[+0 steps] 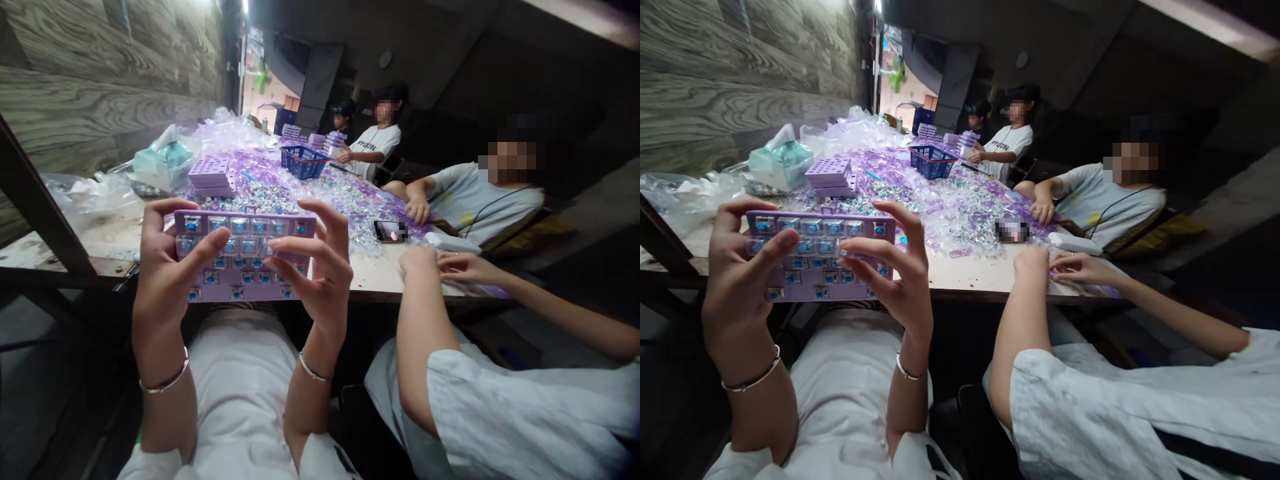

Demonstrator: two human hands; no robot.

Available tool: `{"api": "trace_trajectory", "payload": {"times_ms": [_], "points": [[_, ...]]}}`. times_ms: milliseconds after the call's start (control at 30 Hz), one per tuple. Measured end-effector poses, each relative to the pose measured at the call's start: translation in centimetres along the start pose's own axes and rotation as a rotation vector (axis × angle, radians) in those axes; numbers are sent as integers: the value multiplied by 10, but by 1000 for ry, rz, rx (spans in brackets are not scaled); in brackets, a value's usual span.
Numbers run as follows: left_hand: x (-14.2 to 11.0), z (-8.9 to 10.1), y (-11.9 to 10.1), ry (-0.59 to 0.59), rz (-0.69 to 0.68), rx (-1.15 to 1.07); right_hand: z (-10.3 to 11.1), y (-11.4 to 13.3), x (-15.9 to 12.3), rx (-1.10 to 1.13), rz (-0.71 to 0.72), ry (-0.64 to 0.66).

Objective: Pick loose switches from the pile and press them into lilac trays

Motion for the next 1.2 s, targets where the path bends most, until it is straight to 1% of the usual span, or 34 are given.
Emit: {"api": "trace_trajectory", "payload": {"times_ms": [133, 300, 500, 667, 700, 767, 833, 867, 1000, 1133, 1200], "points": [[1, 3, 1, -3, -18, 54, -3, -1, 0, 88, -31, 44], [1, 6, 1, -11, -28, 80, -6, 3, 0, 95, -41, 34], [-2, 4, -3, -22, -42, 105, -6, 4, 0, 104, -46, 41], [-3, 5, -2, -41, -54, 163, -6, 5, 0, 86, -53, 41], [-4, 5, -3, -46, -76, 201, -6, 5, 0, 78, -51, 37], [-6, 6, -7, -42, -169, 313, -8, 7, -1, 66, -40, 22], [-10, 7, -12, -23, -271, 442, -10, 8, -1, 65, -23, 6], [-12, 8, -14, -9, -294, 496, -10, 9, 0, 63, -16, 4], [-18, 13, -19, 13, -247, 611, -13, 12, 0, 35, 13, 38], [-17, 17, -18, 81, -228, 569, -16, 15, 0, 12, 37, 82], [-16, 18, -17, 62, -249, 532, -17, 17, -2, 37, -3, 81]]}}
Point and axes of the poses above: each hand's wrist, its own x-axis towards the middle knuckle, its own z-axis out of the back of the hand, y = z × x, the point moved 2 cm from there along x, towards the middle knuckle, and after that the axes turned 1 degree about x, right-handed, at the moved point
